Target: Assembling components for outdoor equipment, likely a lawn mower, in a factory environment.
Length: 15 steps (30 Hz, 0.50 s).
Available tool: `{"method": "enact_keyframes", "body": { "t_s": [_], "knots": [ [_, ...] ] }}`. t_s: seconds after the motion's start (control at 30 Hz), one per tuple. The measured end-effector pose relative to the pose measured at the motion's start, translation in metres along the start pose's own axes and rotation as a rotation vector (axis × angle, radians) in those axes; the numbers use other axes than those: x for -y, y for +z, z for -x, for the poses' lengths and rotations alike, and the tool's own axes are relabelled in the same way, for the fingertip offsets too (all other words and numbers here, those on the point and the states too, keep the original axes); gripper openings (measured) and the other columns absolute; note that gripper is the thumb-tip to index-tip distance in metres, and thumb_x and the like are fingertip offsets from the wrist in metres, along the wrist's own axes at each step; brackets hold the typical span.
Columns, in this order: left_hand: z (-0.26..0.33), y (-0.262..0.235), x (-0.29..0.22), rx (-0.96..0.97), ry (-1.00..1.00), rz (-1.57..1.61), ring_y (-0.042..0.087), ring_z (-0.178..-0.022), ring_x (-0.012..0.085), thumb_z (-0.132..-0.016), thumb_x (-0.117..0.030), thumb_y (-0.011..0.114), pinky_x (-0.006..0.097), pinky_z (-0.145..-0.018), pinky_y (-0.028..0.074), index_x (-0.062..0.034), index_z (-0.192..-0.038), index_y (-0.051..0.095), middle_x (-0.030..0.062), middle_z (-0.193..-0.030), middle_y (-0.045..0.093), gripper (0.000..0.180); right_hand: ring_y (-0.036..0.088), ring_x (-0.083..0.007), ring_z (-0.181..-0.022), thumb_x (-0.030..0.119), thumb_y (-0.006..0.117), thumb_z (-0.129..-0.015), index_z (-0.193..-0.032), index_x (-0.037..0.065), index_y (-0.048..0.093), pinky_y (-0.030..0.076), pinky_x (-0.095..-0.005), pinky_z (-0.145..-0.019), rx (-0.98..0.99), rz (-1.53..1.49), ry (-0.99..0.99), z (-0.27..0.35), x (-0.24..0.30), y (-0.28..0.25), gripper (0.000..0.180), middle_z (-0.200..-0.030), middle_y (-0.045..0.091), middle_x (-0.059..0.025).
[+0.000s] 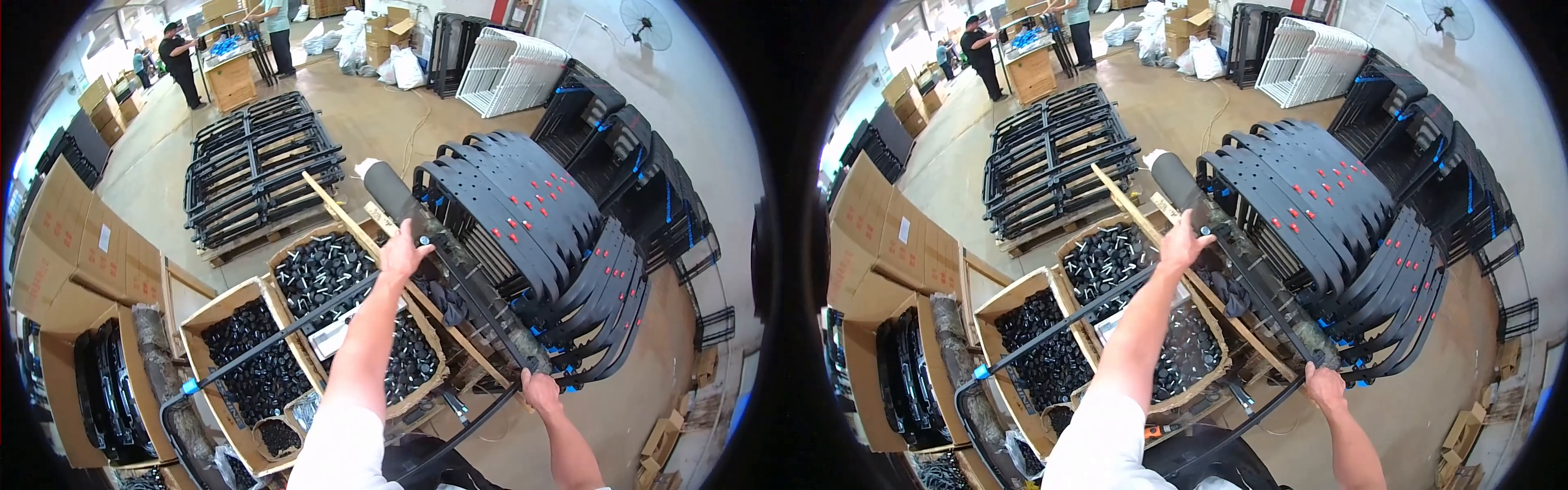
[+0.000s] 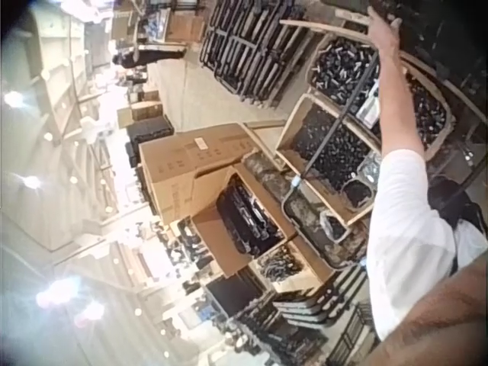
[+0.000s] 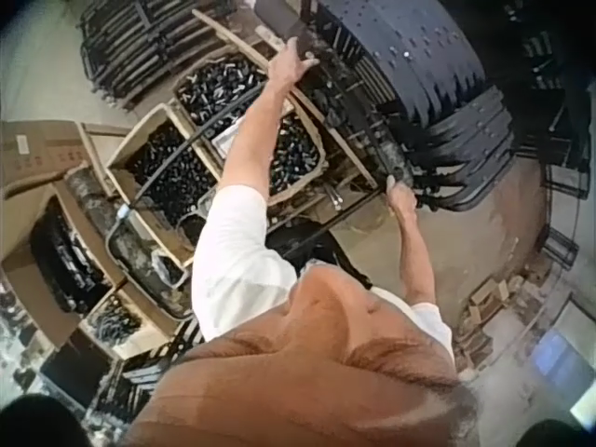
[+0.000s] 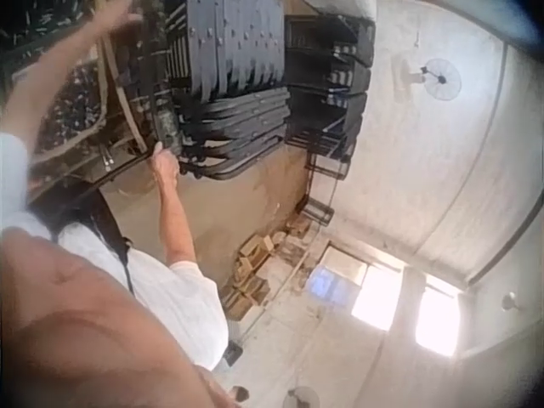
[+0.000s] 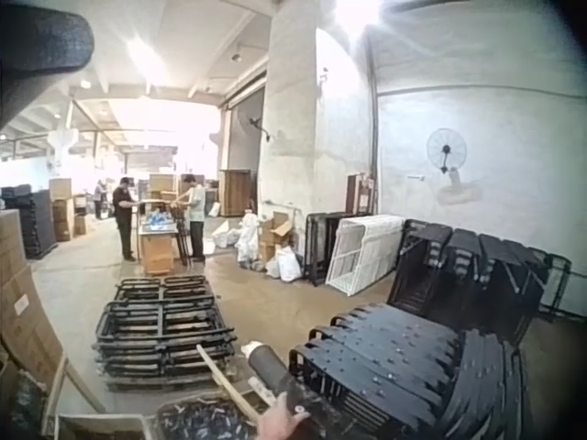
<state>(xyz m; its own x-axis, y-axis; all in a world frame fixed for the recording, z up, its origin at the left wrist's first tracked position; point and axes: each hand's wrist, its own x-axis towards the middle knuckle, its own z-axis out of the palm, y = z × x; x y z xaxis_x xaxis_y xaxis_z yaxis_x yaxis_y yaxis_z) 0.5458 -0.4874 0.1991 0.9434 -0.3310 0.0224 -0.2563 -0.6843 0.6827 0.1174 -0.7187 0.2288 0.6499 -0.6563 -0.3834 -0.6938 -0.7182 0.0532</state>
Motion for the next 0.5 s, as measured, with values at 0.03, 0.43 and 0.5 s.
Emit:
{"method": "enact_keyframes", "body": {
  "t_s": [0.03,0.43,0.5],
  "knots": [
    [0.001,-0.002,0.003,-0.033,0.04,-0.055,0.071,-0.114,0.0424,-0.082,-0.058,0.085,0.049,-0.1,0.056,-0.0076,-0.152,0.045,0.0236,-0.132,0.069,0.095,0.073,-0.046,-0.096,0.049,0.037,-0.109,-0.085,-0.007,0.077,0.055,-0.0532,-0.095,0.059,-0.036,0.018,0.001,-0.004,-0.002,0.073,-0.088,0.075,-0.0282],
    [-0.004,-0.002,-0.013,-0.228,0.265,-0.261,0.064,-0.121,0.0398,-0.081,-0.065,0.082,0.05,-0.104,0.049,-0.006,-0.145,0.055,0.0196,-0.13,0.066,0.091,0.073,-0.0474,-0.097,0.05,0.038,-0.109,-0.086,-0.007,0.077,0.055,-0.0537,-0.095,0.027,-0.051,-0.01,0.003,-0.002,0.002,0.073,-0.092,0.075,-0.0308],
    [-0.004,-0.02,-0.01,-0.173,0.262,-0.368,0.064,-0.122,0.0368,-0.078,-0.069,0.082,0.049,-0.106,0.048,-0.0092,-0.145,0.054,0.0179,-0.13,0.066,0.094,0.073,-0.0468,-0.096,0.05,0.038,-0.109,-0.085,-0.007,0.077,0.055,-0.0535,-0.094,0.046,-0.054,-0.005,0.001,-0.001,-0.006,0.074,-0.091,0.075,-0.0304]
  ]
}}
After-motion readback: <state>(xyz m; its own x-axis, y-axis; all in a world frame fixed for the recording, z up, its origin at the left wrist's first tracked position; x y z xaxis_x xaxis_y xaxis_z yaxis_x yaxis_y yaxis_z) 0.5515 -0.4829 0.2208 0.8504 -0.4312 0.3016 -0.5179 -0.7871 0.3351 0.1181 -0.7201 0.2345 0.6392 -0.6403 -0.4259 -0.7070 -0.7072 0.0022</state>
